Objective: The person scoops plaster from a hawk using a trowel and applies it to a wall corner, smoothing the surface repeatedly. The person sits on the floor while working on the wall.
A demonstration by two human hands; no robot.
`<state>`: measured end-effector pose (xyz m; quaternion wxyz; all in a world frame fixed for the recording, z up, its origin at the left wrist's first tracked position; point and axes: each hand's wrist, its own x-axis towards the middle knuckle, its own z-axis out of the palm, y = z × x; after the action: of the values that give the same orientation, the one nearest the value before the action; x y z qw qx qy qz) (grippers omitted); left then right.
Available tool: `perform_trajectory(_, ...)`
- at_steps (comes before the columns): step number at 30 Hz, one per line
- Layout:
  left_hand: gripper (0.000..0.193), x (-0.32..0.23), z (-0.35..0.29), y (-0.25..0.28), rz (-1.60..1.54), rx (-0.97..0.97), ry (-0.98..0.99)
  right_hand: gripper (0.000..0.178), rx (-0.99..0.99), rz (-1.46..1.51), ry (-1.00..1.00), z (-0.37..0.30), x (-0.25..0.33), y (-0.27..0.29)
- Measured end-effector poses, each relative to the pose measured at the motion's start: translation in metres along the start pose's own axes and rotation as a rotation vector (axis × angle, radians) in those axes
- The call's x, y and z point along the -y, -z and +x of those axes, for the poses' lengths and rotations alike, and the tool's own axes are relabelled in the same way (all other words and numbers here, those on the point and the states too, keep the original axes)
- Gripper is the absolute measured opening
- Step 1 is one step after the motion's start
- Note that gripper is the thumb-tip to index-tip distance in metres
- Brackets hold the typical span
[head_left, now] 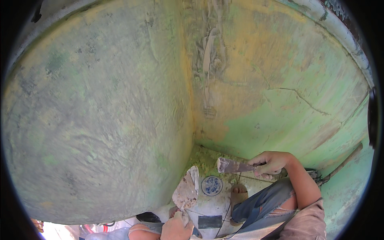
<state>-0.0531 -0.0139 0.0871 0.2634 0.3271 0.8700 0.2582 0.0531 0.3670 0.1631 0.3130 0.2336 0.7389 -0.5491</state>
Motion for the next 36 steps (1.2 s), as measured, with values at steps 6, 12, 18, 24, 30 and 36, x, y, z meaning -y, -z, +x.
perform_trajectory(6, 0.037, -0.001, 0.002, 0.0, 0.0, -0.021, -0.037, 0.046, -0.013, 0.007, 0.024, -0.002, -0.002, 0.0)
perform_trajectory(12, 0.04, -0.005, 0.0, 0.005, -0.022, 0.018, 0.021, 0.047, -0.028, -0.016, 0.009, -0.005, 0.002, -0.001)
perform_trajectory(18, 0.04, -0.009, -0.003, 0.011, -0.047, 0.035, 0.065, 0.042, -0.073, 0.048, 0.023, -0.007, 0.01, -0.005)
perform_trajectory(24, 0.041, 0.005, -0.004, 0.002, -0.024, -0.048, -0.129, 0.038, -0.169, 0.149, 0.167, -0.01, 0.005, -0.01)
perform_trajectory(30, 0.041, -0.003, -0.007, 0.014, -0.047, 0.011, -0.096, 0.041, -0.261, 0.207, 0.264, -0.012, 0.014, -0.016)
perform_trajectory(36, 0.042, -0.014, -0.009, 0.019, -0.047, 0.007, -0.041, 0.042, -0.265, 0.238, 0.286, -0.009, 0.012, -0.015)
